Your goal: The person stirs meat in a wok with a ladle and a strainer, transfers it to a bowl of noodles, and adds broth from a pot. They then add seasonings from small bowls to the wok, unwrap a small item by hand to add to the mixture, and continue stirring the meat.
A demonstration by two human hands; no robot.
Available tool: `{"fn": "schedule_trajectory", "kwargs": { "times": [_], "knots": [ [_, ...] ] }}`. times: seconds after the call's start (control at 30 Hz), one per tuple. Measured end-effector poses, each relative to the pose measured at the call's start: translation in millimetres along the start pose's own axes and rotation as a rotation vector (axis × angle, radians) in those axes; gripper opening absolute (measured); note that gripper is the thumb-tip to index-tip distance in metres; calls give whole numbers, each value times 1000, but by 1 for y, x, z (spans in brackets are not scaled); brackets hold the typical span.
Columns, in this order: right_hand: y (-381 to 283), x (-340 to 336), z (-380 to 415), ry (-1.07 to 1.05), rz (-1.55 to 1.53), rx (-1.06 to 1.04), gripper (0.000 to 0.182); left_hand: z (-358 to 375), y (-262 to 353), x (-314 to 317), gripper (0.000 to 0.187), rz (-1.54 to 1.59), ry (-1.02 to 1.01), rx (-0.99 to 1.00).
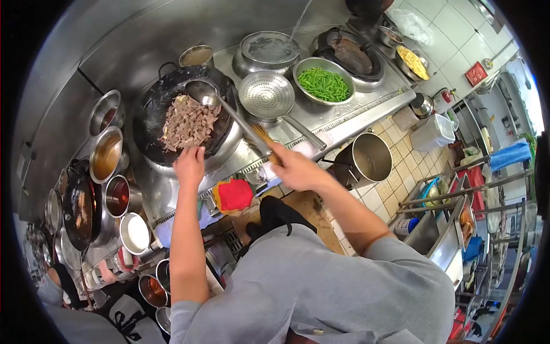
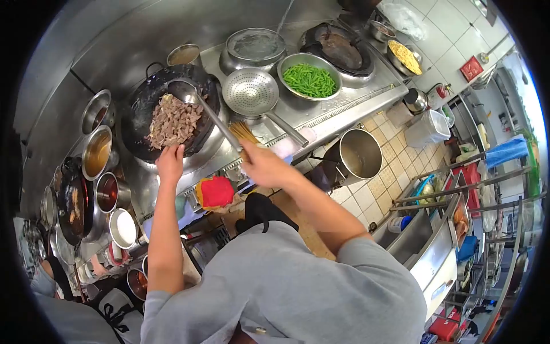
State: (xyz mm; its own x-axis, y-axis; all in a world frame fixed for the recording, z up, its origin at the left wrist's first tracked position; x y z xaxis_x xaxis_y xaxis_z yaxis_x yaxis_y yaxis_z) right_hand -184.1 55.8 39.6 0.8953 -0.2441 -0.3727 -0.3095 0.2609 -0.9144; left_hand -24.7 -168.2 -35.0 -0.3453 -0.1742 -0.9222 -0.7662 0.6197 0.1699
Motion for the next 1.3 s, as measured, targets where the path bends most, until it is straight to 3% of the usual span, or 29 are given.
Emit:
{"fn": "schedule_trajectory", "kwargs": {
  "times": [0.07,0.13,0.27,0.33,0.4,0.47,0.53,0.6,0.73,0.83,0.9,1.03,1.1,1.13,1.2,1.27,1.3],
  "knots": [
    [-16,-17,17,-18,185,-53,55,-2,-3,31,27,-37,-131,46],
    [-32,-30,30,-49,299,-121,57,3,4,33,30,37,108,208],
    [-89,-40,49,-186,422,-106,59,0,1,38,27,115,-52,62],
    [-112,-48,58,-230,523,-153,60,6,12,6,27,144,-24,64],
    [-126,-51,67,-349,678,-45,60,13,26,-38,27,177,11,80],
    [-141,-52,70,-398,665,-83,59,29,44,-84,28,196,75,135],
    [-142,-42,68,-450,637,-108,58,29,50,-89,28,149,81,147],
    [-139,-23,58,-372,785,-198,55,18,46,-89,25,181,210,157],
    [-72,17,14,-210,714,-237,45,69,53,-16,25,196,163,178],
    [-63,33,16,-149,760,-275,45,113,72,-11,25,172,28,197],
    [-64,28,29,-146,569,-221,49,83,66,-38,26,149,55,170],
    [-95,-12,56,-212,550,-306,54,16,28,-40,26,159,115,180],
    [-96,-35,66,-185,370,-63,52,11,17,-21,25,161,154,191],
    [-90,-35,57,-182,372,-69,52,9,16,-20,24,162,187,196],
    [-58,-40,18,-13,346,-92,54,16,15,-9,24,113,182,110],
    [-23,-20,-37,84,282,-346,53,18,1,2,23,31,129,-119],
    [1,-3,-63,144,388,-254,54,17,1,3,23,29,132,-121]
  ]
}}
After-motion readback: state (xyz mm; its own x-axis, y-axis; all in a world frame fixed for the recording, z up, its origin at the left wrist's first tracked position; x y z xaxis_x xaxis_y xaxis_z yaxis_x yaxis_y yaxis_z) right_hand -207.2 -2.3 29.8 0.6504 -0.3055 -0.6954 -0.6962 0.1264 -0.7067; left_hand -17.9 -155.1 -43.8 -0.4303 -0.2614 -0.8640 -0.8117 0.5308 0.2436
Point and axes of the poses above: each hand's wrist, its own z-axis away from the middle knuckle, its own x-axis out of the palm, y = z × x, the point moved 10 cm from there along -z, towards the middle knuckle, and after that the axes turned 15 degrees about -z, right-handed, at the moved point
